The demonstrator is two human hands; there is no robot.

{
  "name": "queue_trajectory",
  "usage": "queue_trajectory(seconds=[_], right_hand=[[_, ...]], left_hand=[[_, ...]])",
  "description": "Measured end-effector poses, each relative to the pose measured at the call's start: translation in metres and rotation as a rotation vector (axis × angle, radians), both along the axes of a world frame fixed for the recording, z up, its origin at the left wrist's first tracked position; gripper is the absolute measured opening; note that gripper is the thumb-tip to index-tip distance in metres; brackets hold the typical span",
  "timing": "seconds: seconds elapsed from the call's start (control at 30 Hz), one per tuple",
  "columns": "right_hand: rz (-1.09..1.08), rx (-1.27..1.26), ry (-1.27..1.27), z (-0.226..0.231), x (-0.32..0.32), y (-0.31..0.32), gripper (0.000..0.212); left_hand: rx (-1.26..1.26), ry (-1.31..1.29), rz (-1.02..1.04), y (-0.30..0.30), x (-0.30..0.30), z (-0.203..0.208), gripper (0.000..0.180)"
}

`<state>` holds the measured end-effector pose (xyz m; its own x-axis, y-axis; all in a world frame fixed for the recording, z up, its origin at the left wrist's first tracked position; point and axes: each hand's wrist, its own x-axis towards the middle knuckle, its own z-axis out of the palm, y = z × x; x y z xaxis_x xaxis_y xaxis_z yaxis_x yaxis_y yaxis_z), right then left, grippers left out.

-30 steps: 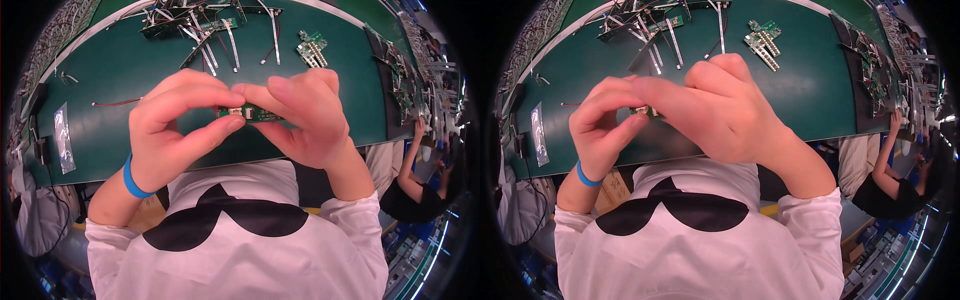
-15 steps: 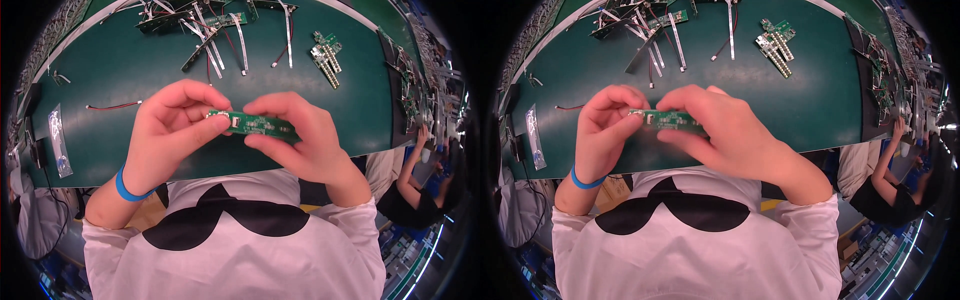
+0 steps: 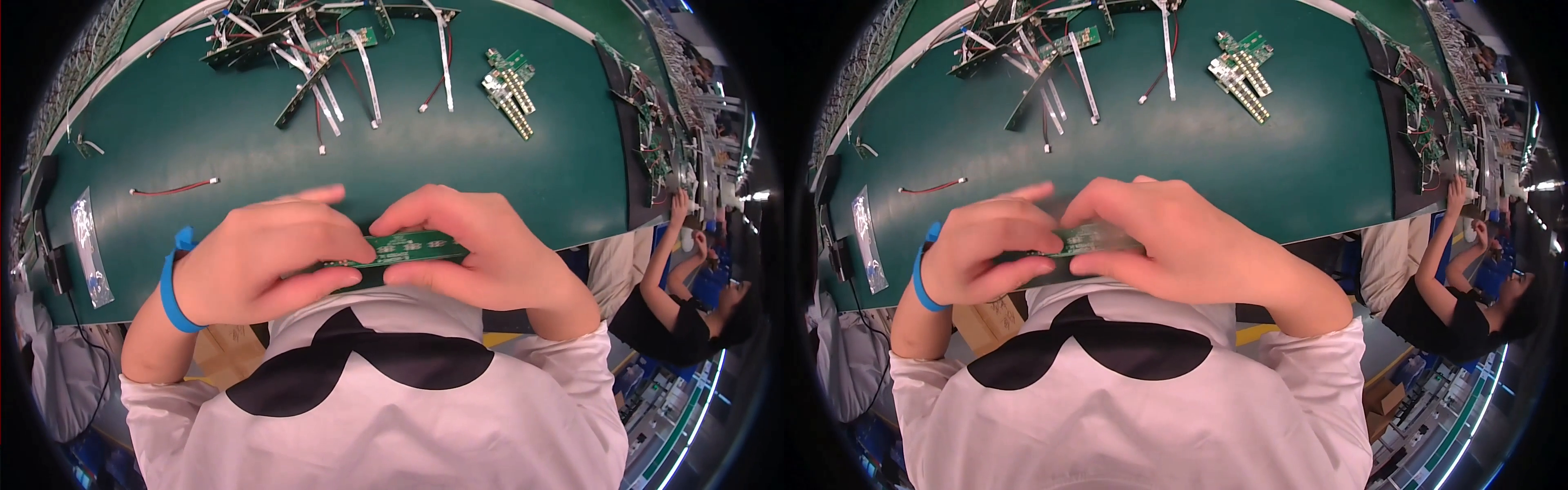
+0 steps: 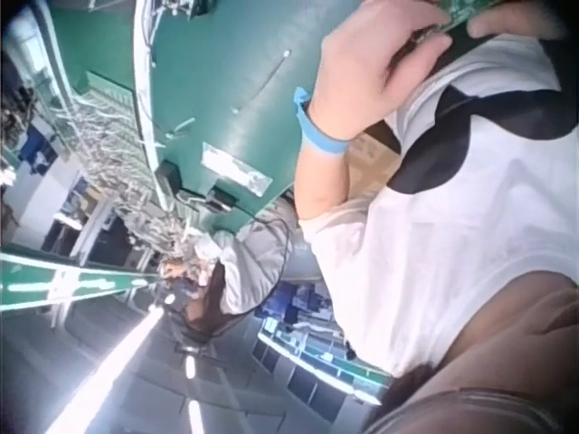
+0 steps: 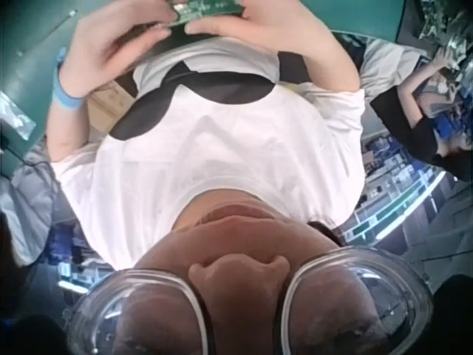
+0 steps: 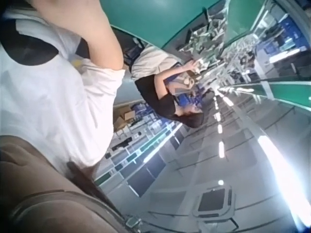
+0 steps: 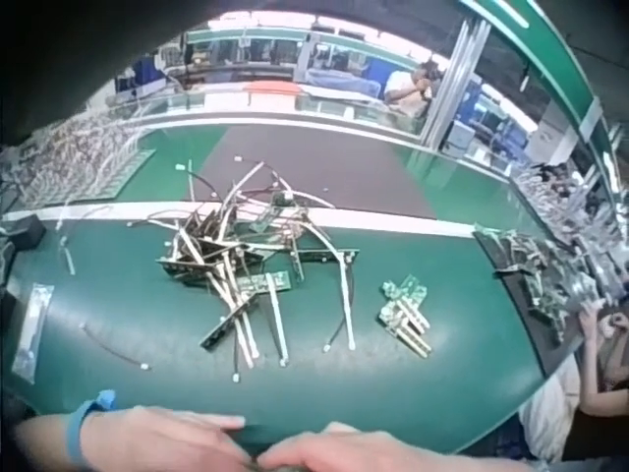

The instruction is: The person connects ribbon cables and wire harnesses to circuit boards by hand, plugging the connectors into ports on the boards.

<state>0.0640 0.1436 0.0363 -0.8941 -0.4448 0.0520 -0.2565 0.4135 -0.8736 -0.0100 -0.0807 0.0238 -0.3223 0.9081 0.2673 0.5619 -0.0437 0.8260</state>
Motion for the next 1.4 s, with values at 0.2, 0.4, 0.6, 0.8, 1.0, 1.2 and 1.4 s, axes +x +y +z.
queue_trajectory(seconds=[0.2, 0.4, 0.6, 0.8, 1.0, 1.2, 1.4], right_hand=[[-0.359, 0.516, 0.483, -0.024, -0.06, 0.055, 0.015], [-0.108, 0.893, 0.675, -0.022, -0.092, 0.073, 0.015], [0.004, 0.74, 0.781, -0.033, -0.112, 0.085, 0.014], [-0.208, 0.051, 0.428, -0.024, -0.104, 0.077, 0.008], [-0.255, -0.788, -0.012, -0.009, -0.091, 0.072, 0.009], [-0.281, -0.738, -0.101, 0.009, -0.069, 0.06, 0.011], [-0.444, -0.47, -0.012, 0.027, -0.05, 0.042, 0.013]], left_hand=[[0.02, -0.88, 0.347, 0.01, 0.001, -0.006, 0.017], [0.017, -1.124, 0.313, 0.019, -0.002, -0.007, 0.018], [-0.002, -1.155, 0.323, 0.016, -0.009, -0.015, 0.02], [0.083, -1.137, 0.325, 0.004, -0.018, -0.009, 0.021], [0.21, -1.094, 0.37, -0.01, -0.027, 0.003, 0.023], [0.288, -1.021, 0.405, -0.013, -0.03, 0.005, 0.023], [0.357, -0.934, 0.481, -0.023, -0.031, 0.013, 0.022]])
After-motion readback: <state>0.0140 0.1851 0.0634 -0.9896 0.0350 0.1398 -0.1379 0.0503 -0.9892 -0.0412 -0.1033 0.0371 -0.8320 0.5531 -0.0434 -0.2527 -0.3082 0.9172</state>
